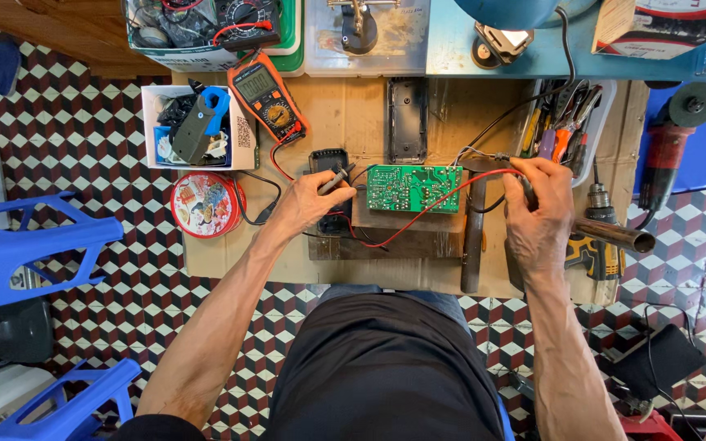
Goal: The person tests a green circuit board on a workbench using a multimeter, touching the red and black probes to different points on the board and its components. They flip the board over to probe the other side, adjust a blue desk lamp and a power strip, and continue probing components on the board.
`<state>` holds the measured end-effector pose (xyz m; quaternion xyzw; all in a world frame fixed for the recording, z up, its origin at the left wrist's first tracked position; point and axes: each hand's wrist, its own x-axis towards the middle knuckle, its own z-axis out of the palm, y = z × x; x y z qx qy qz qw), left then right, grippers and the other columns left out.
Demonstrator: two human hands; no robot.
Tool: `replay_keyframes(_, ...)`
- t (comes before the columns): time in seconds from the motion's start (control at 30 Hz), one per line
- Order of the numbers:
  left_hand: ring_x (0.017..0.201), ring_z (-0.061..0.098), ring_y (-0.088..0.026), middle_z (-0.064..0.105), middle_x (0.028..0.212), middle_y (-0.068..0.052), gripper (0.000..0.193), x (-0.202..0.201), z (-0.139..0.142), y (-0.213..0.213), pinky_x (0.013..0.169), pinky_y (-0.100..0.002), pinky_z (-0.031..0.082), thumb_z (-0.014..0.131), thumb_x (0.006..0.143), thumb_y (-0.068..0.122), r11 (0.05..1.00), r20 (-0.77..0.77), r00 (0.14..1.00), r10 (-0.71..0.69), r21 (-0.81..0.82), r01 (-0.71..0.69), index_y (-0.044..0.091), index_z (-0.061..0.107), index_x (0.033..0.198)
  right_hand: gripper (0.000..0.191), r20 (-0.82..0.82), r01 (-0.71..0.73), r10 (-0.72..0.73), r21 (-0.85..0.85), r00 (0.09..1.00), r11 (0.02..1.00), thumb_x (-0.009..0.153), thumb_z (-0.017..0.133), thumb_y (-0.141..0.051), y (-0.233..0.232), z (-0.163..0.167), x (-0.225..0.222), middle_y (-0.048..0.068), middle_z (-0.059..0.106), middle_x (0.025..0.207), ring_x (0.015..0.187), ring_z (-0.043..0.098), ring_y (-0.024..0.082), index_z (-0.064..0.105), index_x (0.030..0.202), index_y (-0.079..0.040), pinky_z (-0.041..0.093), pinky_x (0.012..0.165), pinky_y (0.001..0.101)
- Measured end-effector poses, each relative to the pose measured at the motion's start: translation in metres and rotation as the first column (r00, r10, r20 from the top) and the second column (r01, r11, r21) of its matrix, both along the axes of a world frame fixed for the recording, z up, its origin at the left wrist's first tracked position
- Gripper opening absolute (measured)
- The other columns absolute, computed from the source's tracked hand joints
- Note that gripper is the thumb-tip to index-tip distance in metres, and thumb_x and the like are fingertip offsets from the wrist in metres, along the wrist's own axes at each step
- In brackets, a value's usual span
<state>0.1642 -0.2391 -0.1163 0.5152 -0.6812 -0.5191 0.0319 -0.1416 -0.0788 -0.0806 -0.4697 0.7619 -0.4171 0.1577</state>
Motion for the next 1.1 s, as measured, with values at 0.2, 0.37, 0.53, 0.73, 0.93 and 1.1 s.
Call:
replay_keyframes(0.2, 0.067, 0.058, -0.01, 0.066, 0.071, -0.005, 0.035, 0.003, -0.009, 0.007, 0.062, -0.031, 0.048, 0.071, 0.089, 0.04, 0.998, -0.013, 1.0, 0.003, -0.07, -0.004, 0.006, 0.075, 0.099, 0.019, -0.234, -0.019, -0.005, -0.099, 0.972, 0.995, 0.113, 0.069, -0.015, 0.045, 0.021, 0.028, 0.011, 0.062, 0.124, 0.11, 0.063, 0.025, 0.069, 0.128, -0.003, 0.052, 0.095, 0.0356)
replay_keyframes(0.37, 0.065, 0.058, -0.011, 0.066, 0.07, -0.005, 0.037, 0.006, -0.02, 0.011, 0.061, -0.032, 0.048, 0.072, 0.089, 0.041, 0.993, -0.038, 0.999, 0.011, -0.117, -0.015, 0.006, 0.075, 0.099, 0.03, -0.16, 0.147, -0.136, 0.061, 0.978, 0.987, 0.106, 0.07, -0.02, 0.079, 0.027, 0.051, 0.012, 0.063, 0.106, 0.092, 0.061, 0.024, 0.071, 0.133, -0.007, 0.05, 0.081, 0.0382)
replay_keyframes(0.53, 0.064, 0.059, -0.01, 0.067, 0.069, -0.004, 0.038, 0.01, -0.023, 0.018, 0.059, -0.031, 0.048, 0.073, 0.089, 0.042, 0.991, -0.079, 0.997, 0.012, -0.135, -0.023, 0.005, 0.074, 0.095, 0.026, 0.154, 0.179, -0.17, -0.047, 0.973, 0.983, 0.11, 0.061, -0.018, 0.098, 0.022, 0.078, 0.011, 0.07, 0.118, 0.103, 0.071, 0.018, 0.067, 0.129, -0.002, 0.057, 0.089, 0.0302)
replay_keyframes(0.73, 0.063, 0.057, -0.009, 0.064, 0.067, -0.003, 0.037, 0.013, -0.017, 0.026, 0.058, -0.031, 0.047, 0.073, 0.09, 0.041, 0.993, -0.062, 0.997, 0.036, -0.113, -0.043, 0.004, 0.074, 0.092, 0.019, 0.401, 0.176, -0.063, -0.252, 0.914, 0.952, 0.112, 0.059, -0.01, 0.095, 0.013, 0.1, 0.015, 0.067, 0.129, 0.115, 0.069, 0.017, 0.064, 0.124, 0.003, 0.057, 0.105, 0.0296)
replay_keyframes(0.93, 0.063, 0.058, -0.008, 0.065, 0.068, -0.001, 0.038, 0.01, -0.014, 0.03, 0.058, -0.03, 0.047, 0.074, 0.088, 0.042, 0.992, -0.074, 0.995, 0.064, -0.108, -0.072, 0.004, 0.073, 0.09, 0.013, 0.451, 0.174, -0.037, -0.266, 0.892, 0.948, 0.107, 0.061, 0.001, 0.083, 0.012, 0.104, 0.015, 0.067, 0.128, 0.113, 0.068, 0.016, 0.06, 0.12, 0.003, 0.057, 0.099, 0.0274)
replay_keyframes(1.1, 0.064, 0.058, -0.01, 0.065, 0.07, -0.004, 0.041, 0.011, -0.015, 0.032, 0.06, -0.031, 0.048, 0.074, 0.087, 0.045, 0.987, -0.1, 0.99, 0.098, -0.118, -0.109, 0.005, 0.074, 0.095, 0.018, 0.425, 0.231, -0.131, -0.194, 0.896, 0.953, 0.105, 0.064, -0.001, 0.076, 0.016, 0.104, 0.012, 0.072, 0.116, 0.106, 0.071, 0.015, 0.063, 0.122, 0.001, 0.058, 0.093, 0.0262)
